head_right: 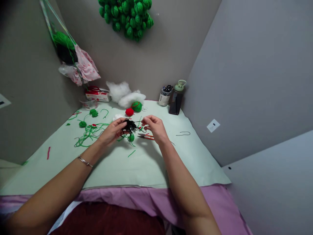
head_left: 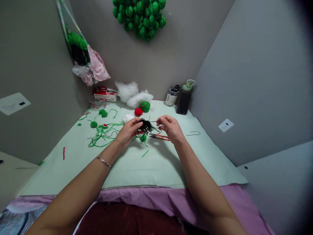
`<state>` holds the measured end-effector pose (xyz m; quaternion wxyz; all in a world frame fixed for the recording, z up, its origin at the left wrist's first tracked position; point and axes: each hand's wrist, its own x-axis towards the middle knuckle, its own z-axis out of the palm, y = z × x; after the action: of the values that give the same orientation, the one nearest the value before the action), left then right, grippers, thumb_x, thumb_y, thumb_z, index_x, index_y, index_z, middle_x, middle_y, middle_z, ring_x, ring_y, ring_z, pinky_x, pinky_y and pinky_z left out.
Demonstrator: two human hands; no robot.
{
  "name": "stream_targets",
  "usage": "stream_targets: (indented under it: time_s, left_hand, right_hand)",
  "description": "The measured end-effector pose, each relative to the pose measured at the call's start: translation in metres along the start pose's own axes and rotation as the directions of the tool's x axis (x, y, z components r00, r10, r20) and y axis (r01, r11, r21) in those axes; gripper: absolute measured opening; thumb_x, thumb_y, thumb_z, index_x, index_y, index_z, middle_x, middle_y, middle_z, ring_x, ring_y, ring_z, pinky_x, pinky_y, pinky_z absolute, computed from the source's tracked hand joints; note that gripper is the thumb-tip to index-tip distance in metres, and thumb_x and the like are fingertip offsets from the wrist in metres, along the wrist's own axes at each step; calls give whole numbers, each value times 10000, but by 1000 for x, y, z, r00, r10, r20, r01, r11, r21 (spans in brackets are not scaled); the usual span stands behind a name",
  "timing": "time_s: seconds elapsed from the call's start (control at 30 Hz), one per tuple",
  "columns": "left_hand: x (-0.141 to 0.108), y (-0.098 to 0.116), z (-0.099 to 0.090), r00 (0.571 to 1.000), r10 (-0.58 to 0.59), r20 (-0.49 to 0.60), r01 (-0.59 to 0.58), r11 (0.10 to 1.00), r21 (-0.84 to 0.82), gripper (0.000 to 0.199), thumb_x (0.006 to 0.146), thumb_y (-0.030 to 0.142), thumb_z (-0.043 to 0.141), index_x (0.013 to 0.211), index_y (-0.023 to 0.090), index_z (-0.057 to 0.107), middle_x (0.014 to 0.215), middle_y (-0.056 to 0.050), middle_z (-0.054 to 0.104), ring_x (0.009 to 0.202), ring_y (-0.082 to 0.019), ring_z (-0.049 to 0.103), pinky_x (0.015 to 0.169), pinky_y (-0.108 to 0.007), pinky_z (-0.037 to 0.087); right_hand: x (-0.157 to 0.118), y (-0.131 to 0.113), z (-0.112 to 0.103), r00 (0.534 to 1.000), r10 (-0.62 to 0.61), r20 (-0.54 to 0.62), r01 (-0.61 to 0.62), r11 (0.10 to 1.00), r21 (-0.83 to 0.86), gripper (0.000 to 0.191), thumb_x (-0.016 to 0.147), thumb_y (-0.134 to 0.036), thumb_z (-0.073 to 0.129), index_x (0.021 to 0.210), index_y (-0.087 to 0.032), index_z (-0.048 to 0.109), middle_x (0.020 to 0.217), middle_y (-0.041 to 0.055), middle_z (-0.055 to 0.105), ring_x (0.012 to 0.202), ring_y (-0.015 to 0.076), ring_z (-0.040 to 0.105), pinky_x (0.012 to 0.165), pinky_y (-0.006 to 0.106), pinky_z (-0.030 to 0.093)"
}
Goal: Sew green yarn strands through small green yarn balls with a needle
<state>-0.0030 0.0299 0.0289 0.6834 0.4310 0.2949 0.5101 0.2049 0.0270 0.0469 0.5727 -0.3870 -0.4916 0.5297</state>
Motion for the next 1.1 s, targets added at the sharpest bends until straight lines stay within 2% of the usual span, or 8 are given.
stream_targets:
  time_s: [0.13,0.27,0.43,0.63,0.77,0.83,1.0,1.1]
  left_hand:
    - [3,6,-4,996,32,-81,-40,994,-98,367,661,321,917,890,147,689,868,-9,716,728,-113,666,614,-193,539]
    - [6,12,-8,990,61,-129,-89,971,-224,264,722,244,883,863,157,677,844,4,732,706,-101,671,606,-180,539]
    - [10,20,-15,969,90,-231,-154,948,-279,141,819,179,801,856,150,668,817,1,734,648,-90,663,568,-172,524]
    - [17,45,-44,868,218,-446,-373,879,-298,104,904,163,716,810,157,672,633,47,657,529,-58,605,591,-158,528]
    - [19,62,-69,790,239,-564,-483,810,-334,211,1003,192,581,814,177,673,602,49,645,545,-67,628,721,-201,582]
    - [21,66,-79,782,209,-588,-477,807,-348,255,1015,188,555,785,196,665,622,38,665,564,-74,643,725,-203,588]
    - [19,74,-97,764,212,-610,-490,805,-334,294,1005,169,563,737,219,672,713,23,720,668,-73,689,699,-172,594]
    - [14,80,-101,725,279,-630,-564,766,-309,359,1027,166,523,703,229,662,664,41,698,686,-53,689,736,-144,587]
  right_hand:
    - [3,-5,-8,999,14,-37,-7,981,191,454,608,-517,916,784,-195,647,900,17,718,815,127,681,631,198,536]
    - [3,-10,-12,999,-21,-34,32,934,355,453,626,-485,928,763,-211,595,706,-49,604,779,98,671,643,161,550]
    - [1,-22,-22,998,-55,6,47,900,434,324,782,-407,852,785,-212,593,560,-108,362,416,18,351,377,100,331]
    - [2,-44,-61,978,-160,-135,209,802,560,159,912,-261,736,826,-209,612,588,-117,512,354,-6,254,337,94,292]
    - [3,-52,-90,917,-224,-331,384,720,577,162,981,-176,619,824,-212,617,695,-100,676,332,-8,256,313,108,288]
    - [2,-54,-99,897,-236,-374,423,705,570,188,999,-144,570,836,-217,630,711,-100,699,321,-8,248,308,108,283]
    - [-6,-60,-105,869,-334,-365,476,767,431,158,994,-196,554,984,-290,682,728,-80,712,313,23,242,302,141,285]
    - [-12,-63,-97,912,-290,-291,380,864,331,113,966,-313,612,1061,-321,675,746,-48,714,345,48,332,333,173,321]
